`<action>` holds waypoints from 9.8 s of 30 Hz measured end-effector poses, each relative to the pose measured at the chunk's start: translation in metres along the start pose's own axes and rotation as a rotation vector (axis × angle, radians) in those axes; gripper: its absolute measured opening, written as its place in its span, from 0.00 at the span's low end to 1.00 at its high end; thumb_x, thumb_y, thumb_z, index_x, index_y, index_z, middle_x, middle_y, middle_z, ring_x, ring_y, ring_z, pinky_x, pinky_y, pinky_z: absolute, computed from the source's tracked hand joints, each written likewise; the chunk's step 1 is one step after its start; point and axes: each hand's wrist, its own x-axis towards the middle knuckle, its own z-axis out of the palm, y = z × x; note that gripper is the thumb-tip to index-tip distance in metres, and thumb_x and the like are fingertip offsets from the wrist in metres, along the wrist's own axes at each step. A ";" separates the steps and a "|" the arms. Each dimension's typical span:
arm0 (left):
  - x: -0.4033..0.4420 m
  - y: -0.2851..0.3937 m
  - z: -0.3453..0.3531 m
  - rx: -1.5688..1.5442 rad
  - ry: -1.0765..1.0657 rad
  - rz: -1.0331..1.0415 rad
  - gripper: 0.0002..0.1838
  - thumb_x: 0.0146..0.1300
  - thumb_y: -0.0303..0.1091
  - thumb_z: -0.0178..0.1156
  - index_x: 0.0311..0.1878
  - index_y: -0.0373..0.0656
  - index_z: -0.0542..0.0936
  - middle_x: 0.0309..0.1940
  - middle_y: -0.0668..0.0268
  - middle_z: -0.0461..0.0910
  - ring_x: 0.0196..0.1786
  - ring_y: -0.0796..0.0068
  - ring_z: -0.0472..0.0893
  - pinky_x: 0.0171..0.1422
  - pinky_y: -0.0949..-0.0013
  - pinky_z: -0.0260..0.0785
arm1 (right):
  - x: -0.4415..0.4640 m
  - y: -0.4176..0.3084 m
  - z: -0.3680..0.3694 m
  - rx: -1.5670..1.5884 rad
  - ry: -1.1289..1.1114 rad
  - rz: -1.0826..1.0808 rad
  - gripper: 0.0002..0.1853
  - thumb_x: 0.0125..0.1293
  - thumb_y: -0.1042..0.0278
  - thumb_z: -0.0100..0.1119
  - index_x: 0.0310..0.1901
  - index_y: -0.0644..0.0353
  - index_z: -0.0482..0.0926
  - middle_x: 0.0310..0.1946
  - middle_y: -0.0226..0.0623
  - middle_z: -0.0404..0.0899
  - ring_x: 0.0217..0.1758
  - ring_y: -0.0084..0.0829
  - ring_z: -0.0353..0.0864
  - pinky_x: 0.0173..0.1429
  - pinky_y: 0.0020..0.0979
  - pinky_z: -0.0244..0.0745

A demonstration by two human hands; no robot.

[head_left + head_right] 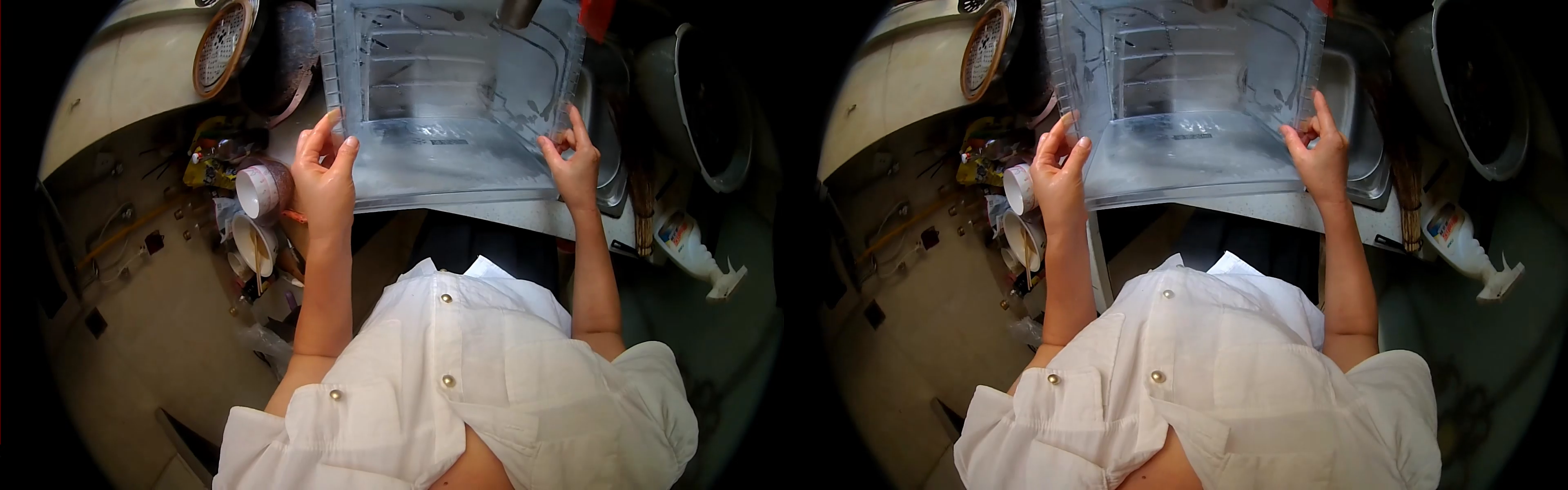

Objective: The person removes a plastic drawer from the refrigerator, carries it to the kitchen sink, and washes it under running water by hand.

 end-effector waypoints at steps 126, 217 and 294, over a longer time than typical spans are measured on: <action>0.084 -0.090 0.242 -1.562 -0.422 -0.728 0.19 0.59 0.48 0.61 0.43 0.42 0.75 0.44 0.58 0.76 0.53 0.61 0.75 0.60 0.56 0.68 | 0.110 0.009 0.144 1.956 0.099 0.603 0.14 0.61 0.76 0.48 0.47 0.72 0.72 0.54 0.54 0.71 0.62 0.49 0.67 0.71 0.42 0.56; 0.049 -0.073 0.041 0.183 -0.017 0.146 0.17 0.50 0.20 0.58 0.46 0.39 0.77 0.41 0.59 0.80 0.45 0.59 0.80 0.49 0.64 0.71 | 0.032 0.065 0.072 0.409 0.077 0.394 0.17 0.60 0.78 0.57 0.50 0.69 0.70 0.47 0.43 0.80 0.46 0.28 0.80 0.43 0.24 0.75; 0.117 -0.210 0.133 -0.878 -0.654 -0.783 0.20 0.72 0.54 0.37 0.60 0.56 0.63 0.44 0.68 0.78 0.43 0.74 0.78 0.47 0.58 0.65 | 0.045 -0.282 0.116 -0.881 -0.197 -0.479 0.38 0.40 0.74 0.56 0.60 0.68 0.66 0.23 0.51 0.79 0.26 0.49 0.80 0.35 0.42 0.77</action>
